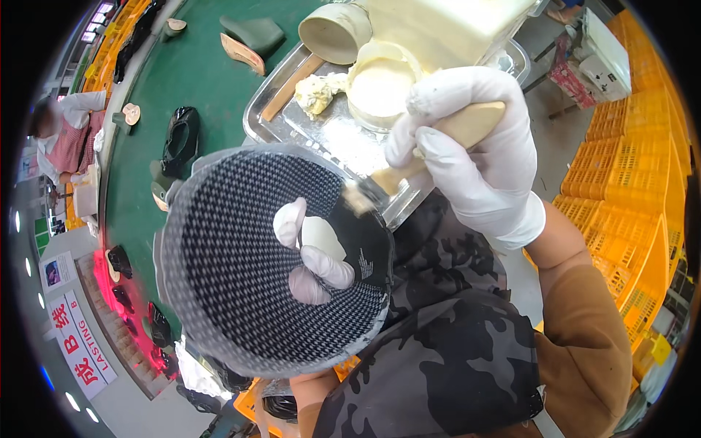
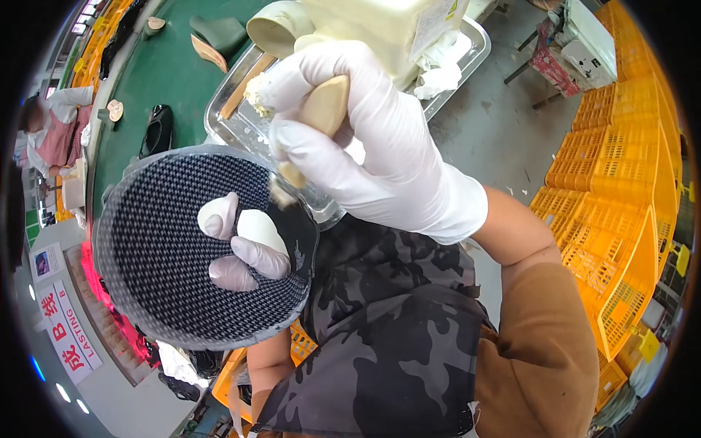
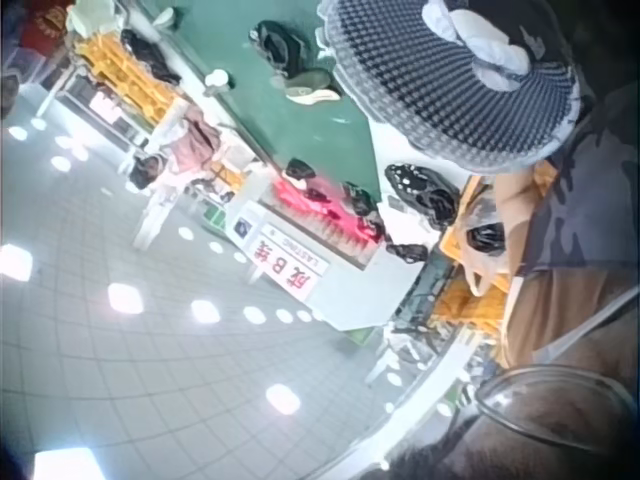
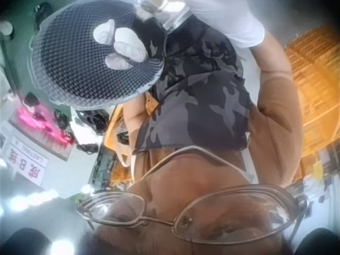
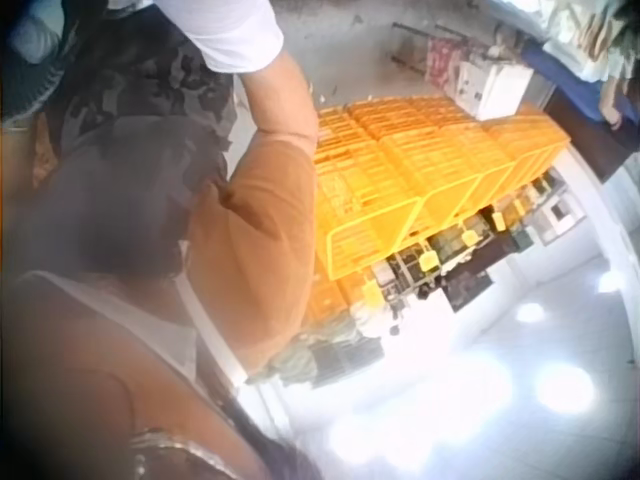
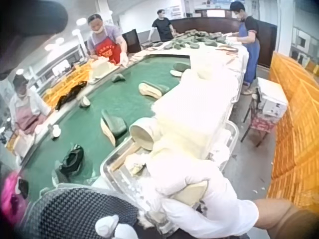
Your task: The person applies a white adhesive to the inner lining of black shoes using a brush. They repeatedly dip the brush into a container of glue and coat the inside of each shoe, then place the finished shoes onto a green workbench.
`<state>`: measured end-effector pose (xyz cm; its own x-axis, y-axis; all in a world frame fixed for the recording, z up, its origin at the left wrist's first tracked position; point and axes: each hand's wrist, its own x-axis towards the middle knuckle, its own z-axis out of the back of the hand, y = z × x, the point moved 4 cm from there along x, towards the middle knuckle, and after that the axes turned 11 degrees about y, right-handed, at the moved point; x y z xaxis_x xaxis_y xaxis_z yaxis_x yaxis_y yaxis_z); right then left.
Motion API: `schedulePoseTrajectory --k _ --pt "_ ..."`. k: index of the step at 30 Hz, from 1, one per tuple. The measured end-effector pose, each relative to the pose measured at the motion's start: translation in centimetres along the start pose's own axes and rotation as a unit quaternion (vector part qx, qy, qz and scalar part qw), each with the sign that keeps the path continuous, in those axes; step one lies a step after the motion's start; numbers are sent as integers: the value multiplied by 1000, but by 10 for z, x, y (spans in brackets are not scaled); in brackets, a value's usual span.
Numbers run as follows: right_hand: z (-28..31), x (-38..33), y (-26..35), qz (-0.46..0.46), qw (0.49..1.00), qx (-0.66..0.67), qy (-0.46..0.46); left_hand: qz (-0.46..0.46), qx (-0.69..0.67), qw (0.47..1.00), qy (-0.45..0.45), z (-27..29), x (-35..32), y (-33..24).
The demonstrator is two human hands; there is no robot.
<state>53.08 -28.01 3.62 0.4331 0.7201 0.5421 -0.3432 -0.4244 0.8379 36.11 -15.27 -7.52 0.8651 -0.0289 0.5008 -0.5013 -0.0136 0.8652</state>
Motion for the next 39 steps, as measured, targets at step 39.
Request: schedulePoseTrajectory --k 39 --pt "0 -12 -8 5 997 5 72 22 -561 808 -178 -2 29 58"
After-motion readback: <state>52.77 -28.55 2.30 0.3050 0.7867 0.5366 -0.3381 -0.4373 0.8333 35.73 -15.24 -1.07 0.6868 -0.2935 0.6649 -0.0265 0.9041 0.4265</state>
